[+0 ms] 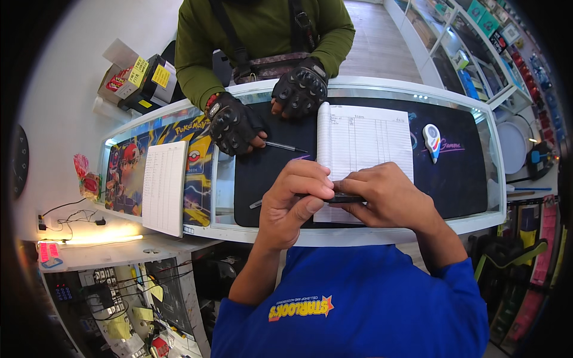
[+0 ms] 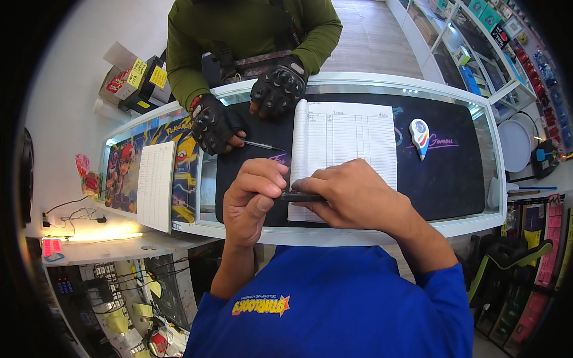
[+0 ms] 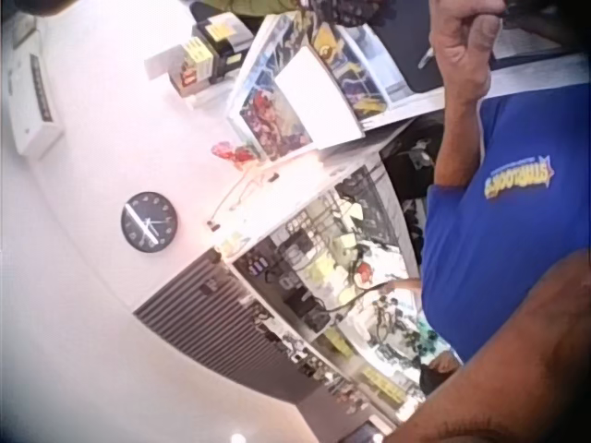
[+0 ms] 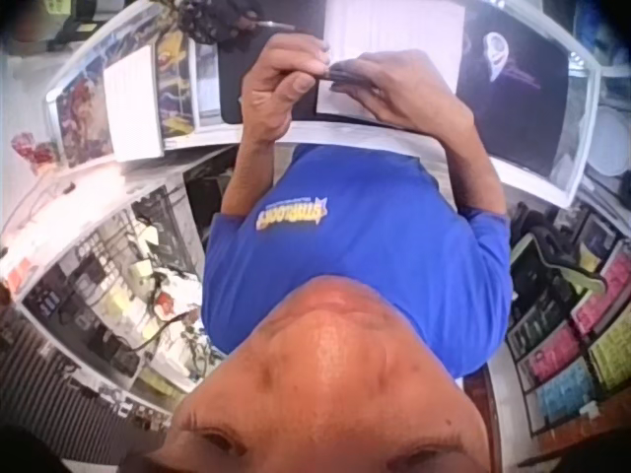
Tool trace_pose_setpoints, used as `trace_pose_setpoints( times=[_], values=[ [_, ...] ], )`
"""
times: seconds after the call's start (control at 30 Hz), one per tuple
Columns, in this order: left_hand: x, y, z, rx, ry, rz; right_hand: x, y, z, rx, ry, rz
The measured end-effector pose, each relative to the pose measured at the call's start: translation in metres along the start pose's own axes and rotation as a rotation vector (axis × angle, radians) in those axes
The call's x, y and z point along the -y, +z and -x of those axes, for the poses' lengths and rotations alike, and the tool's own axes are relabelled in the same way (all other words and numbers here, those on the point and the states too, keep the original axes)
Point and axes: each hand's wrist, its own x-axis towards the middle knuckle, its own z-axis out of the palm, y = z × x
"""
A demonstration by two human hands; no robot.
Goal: The person handles a small black electronic device, opens its casing, and applies glue to a component. They then write in a notebook and interact with a customer at the counter.
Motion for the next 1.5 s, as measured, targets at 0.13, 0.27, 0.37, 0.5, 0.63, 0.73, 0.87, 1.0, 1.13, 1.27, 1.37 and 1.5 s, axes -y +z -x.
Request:
trace_pose_setpoints(
  times=[0.13, 0.27, 0.37, 0.5, 0.63, 0.73, 0.87, 1.0, 1.13, 1.27, 1.37, 1.5],
  values=[
    [0.000, 0.002, 0.011, -0.110, -0.014, -0.047, 0.000, 0.006, -0.002, -0.055, 0.006, 0.099],
    [0.006, 0.008, 0.023, -0.188, -0.087, -0.069, 0.002, 0.013, -0.008, -0.197, -0.025, 0.149],
    [0.008, 0.033, 0.021, -0.266, -0.098, 0.000, 0.005, 0.025, -0.016, -0.307, -0.045, 0.155],
    [0.020, 0.045, 0.002, -0.457, -0.007, 0.038, 0.020, 0.048, -0.029, -0.422, -0.016, 0.110],
    [0.025, 0.030, 0.003, -0.547, -0.008, 0.094, 0.031, 0.052, -0.039, -0.393, -0.060, -0.007],
    [0.012, 0.011, -0.003, -0.582, -0.042, 0.379, 0.036, 0.038, -0.034, -0.375, -0.110, -0.172],
    [0.010, -0.007, 0.003, -0.286, -0.120, 0.528, 0.034, 0.018, -0.020, -0.341, -0.005, -0.529],
    [0.001, 0.006, 0.010, -0.190, -0.247, 0.694, 0.026, 0.022, -0.032, -0.485, -0.027, -0.577],
    [-0.007, 0.018, 0.009, -0.280, -0.362, 0.556, 0.038, 0.029, -0.034, -0.481, -0.009, -0.606],
    [-0.010, 0.022, 0.008, -0.301, -0.410, 0.342, 0.039, 0.026, -0.038, -0.376, 0.096, -0.807],
    [-0.012, 0.022, 0.009, -0.266, -0.440, 0.274, 0.045, 0.018, -0.041, -0.240, 0.273, -1.151],
    [-0.016, 0.021, 0.008, -0.245, -0.462, 0.221, 0.044, 0.008, -0.044, -0.167, 0.314, -1.252]
  ],
)
